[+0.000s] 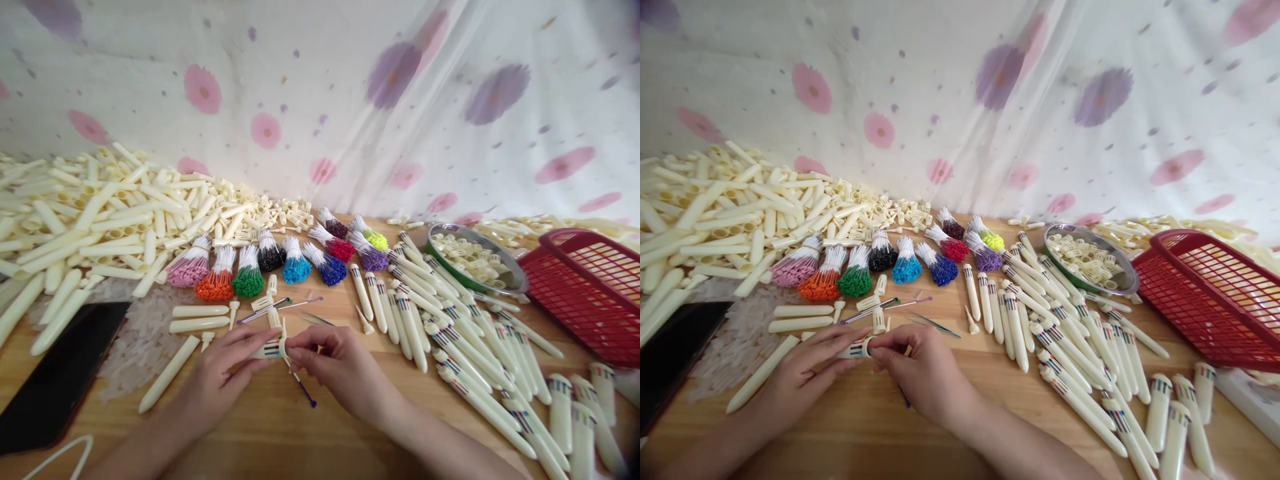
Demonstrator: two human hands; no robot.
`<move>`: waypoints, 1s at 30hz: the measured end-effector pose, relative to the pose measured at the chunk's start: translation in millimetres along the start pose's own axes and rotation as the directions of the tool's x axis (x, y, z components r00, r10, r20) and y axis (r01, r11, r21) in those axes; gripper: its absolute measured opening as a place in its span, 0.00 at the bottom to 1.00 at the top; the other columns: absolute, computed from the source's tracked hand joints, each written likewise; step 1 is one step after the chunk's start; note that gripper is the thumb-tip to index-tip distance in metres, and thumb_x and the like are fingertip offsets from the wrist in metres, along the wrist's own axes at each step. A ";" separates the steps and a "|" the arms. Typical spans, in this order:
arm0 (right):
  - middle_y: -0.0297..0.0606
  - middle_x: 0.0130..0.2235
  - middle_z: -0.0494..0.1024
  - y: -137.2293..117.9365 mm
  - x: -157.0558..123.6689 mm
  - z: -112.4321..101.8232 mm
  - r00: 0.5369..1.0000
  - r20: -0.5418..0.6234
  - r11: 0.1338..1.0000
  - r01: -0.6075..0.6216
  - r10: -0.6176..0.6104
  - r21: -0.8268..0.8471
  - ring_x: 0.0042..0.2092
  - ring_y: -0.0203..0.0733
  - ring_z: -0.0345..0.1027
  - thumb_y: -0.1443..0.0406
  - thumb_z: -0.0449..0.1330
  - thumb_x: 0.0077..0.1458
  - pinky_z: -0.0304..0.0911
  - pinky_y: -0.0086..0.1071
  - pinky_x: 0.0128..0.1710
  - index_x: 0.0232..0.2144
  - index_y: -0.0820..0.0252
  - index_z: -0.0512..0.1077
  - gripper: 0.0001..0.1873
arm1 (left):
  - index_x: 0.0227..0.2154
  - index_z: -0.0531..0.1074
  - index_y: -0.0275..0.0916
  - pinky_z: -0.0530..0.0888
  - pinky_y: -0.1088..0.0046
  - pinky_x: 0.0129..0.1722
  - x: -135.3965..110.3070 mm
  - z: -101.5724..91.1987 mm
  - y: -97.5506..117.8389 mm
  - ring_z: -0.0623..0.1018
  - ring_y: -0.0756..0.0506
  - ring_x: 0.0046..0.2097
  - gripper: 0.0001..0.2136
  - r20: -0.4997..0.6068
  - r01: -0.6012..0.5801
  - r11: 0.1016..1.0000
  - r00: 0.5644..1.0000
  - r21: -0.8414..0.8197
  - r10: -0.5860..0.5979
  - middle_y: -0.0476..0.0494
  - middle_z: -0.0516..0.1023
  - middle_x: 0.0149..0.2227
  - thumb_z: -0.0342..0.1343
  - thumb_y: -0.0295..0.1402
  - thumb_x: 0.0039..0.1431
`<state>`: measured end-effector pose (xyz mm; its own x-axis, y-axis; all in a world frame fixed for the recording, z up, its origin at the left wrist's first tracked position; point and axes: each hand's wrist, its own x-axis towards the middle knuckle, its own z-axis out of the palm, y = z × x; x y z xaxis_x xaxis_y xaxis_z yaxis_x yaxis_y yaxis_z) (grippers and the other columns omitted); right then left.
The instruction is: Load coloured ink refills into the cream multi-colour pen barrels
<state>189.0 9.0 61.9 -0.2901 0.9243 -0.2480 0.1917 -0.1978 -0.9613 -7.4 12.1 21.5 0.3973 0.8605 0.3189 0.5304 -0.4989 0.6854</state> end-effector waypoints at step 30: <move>0.36 0.29 0.76 -6.1 2.1 -25.2 0.843 0.349 0.732 0.532 -0.410 -0.425 0.30 0.33 0.67 0.75 0.55 0.52 0.61 0.24 0.31 0.33 0.63 0.76 0.11 | 0.43 0.75 0.51 0.69 0.73 0.49 -2.2 4.1 -8.3 0.74 0.43 0.49 0.15 0.382 0.405 0.835 0.887 -0.373 -0.260 0.49 0.78 0.46 0.59 0.31 0.51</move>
<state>210.9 20.4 70.3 -0.6506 0.7459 0.1430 0.3846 0.4859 -0.7848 -9.6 13.9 12.3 0.5007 0.8534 -0.1452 0.3242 -0.0294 0.9455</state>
